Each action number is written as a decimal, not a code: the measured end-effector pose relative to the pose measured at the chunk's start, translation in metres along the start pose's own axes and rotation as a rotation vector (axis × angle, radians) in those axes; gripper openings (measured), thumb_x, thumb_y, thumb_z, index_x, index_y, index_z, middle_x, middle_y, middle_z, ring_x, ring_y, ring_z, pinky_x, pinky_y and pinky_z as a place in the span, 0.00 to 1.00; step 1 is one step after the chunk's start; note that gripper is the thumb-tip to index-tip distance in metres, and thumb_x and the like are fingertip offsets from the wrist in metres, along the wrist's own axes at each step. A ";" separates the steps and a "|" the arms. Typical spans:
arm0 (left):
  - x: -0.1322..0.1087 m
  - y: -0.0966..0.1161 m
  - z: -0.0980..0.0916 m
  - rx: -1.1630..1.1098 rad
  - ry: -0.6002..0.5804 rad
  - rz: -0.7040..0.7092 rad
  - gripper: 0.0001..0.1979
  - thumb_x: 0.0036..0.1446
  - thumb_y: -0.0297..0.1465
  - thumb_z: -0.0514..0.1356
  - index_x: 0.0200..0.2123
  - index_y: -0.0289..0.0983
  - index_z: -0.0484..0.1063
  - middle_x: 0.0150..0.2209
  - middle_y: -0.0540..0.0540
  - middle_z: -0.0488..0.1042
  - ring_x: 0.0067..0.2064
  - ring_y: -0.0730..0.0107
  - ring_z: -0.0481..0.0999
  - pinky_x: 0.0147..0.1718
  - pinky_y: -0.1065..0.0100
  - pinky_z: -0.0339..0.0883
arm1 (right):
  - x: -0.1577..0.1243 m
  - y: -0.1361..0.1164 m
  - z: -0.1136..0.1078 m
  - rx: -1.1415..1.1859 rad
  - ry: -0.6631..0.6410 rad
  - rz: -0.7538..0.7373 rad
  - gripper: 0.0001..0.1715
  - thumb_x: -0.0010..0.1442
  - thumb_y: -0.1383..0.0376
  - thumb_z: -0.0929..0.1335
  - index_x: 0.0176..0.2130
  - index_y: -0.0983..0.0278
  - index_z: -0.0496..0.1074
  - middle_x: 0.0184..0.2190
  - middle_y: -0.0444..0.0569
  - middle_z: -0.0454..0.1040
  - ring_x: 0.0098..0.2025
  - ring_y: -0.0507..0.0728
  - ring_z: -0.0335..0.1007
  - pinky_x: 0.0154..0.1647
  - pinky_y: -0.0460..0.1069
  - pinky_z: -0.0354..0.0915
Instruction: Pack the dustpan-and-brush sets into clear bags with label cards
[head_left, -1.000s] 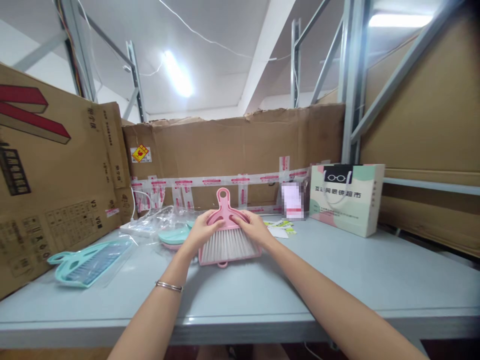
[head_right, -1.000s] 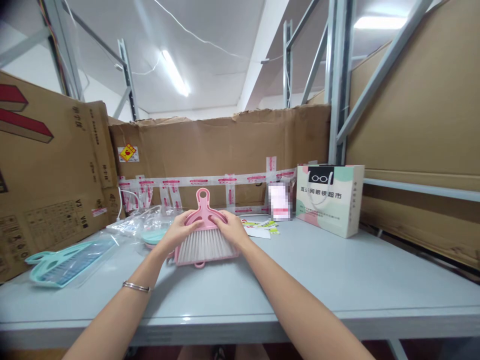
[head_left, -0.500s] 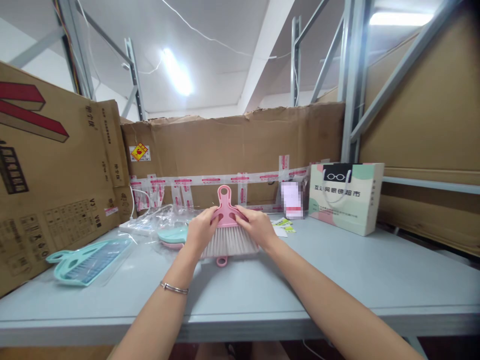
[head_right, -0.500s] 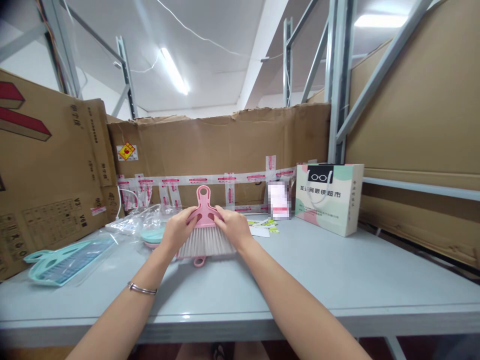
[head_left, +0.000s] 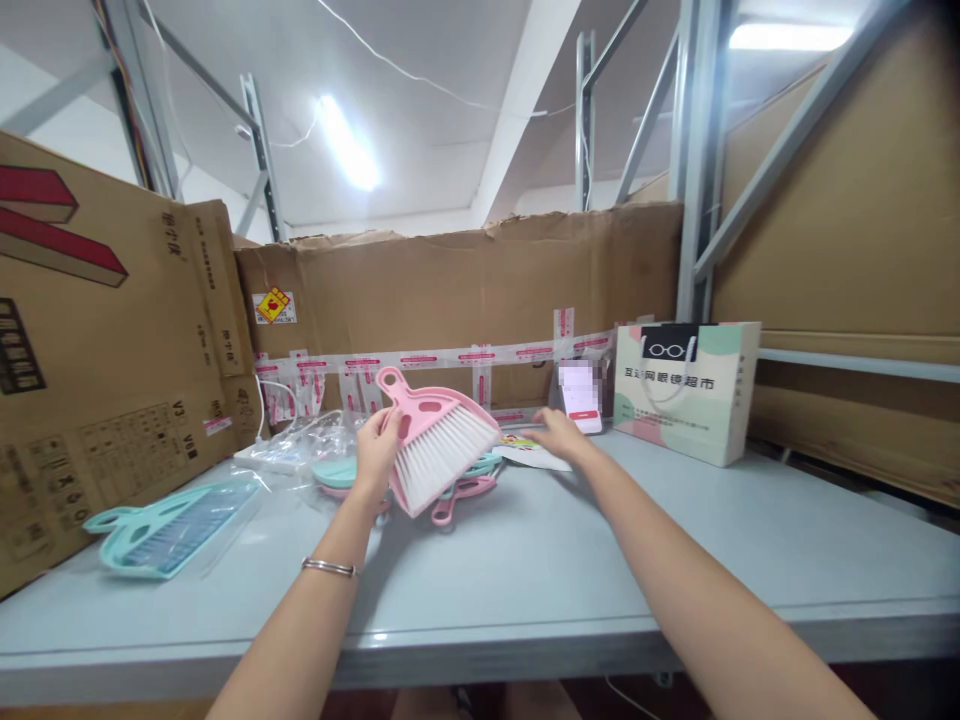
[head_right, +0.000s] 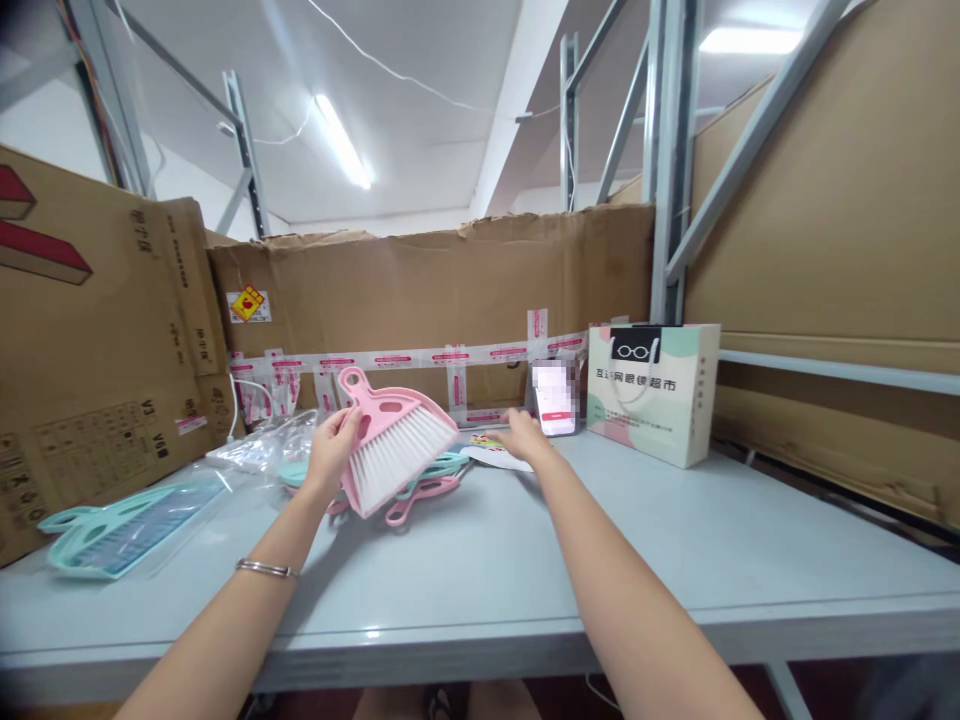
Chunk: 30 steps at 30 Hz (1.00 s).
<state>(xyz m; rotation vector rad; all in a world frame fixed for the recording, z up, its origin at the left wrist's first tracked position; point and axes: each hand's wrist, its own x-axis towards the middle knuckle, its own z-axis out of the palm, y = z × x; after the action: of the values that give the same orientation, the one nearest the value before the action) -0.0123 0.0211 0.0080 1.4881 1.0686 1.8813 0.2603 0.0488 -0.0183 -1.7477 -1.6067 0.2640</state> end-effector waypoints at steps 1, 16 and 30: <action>0.002 -0.003 -0.001 -0.036 0.068 -0.005 0.18 0.44 0.42 0.61 0.31 0.33 0.74 0.28 0.47 0.74 0.32 0.70 0.71 0.33 0.71 0.62 | 0.002 0.011 0.001 -0.153 -0.079 0.071 0.32 0.45 0.54 0.71 0.46 0.68 0.70 0.50 0.62 0.67 0.53 0.64 0.63 0.50 0.54 0.59; 0.008 -0.010 -0.005 -0.137 0.205 -0.034 0.17 0.42 0.42 0.61 0.30 0.33 0.72 0.27 0.49 0.72 0.30 0.73 0.69 0.32 0.71 0.61 | 0.007 0.009 -0.004 0.165 -0.018 0.052 0.10 0.54 0.64 0.65 0.33 0.65 0.75 0.30 0.50 0.77 0.36 0.57 0.72 0.38 0.49 0.64; -0.003 -0.013 0.008 -0.314 0.234 -0.271 0.21 0.36 0.44 0.65 0.28 0.32 0.71 0.25 0.49 0.72 0.27 0.72 0.71 0.28 0.69 0.64 | -0.062 -0.084 0.041 1.110 -0.301 0.029 0.12 0.39 0.66 0.75 0.25 0.67 0.71 0.20 0.42 0.73 0.19 0.47 0.66 0.21 0.43 0.66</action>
<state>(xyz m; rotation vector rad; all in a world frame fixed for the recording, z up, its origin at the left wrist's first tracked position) -0.0051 0.0279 -0.0037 0.9184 0.9643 1.9505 0.1580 0.0024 -0.0144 -0.8716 -1.2038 1.2097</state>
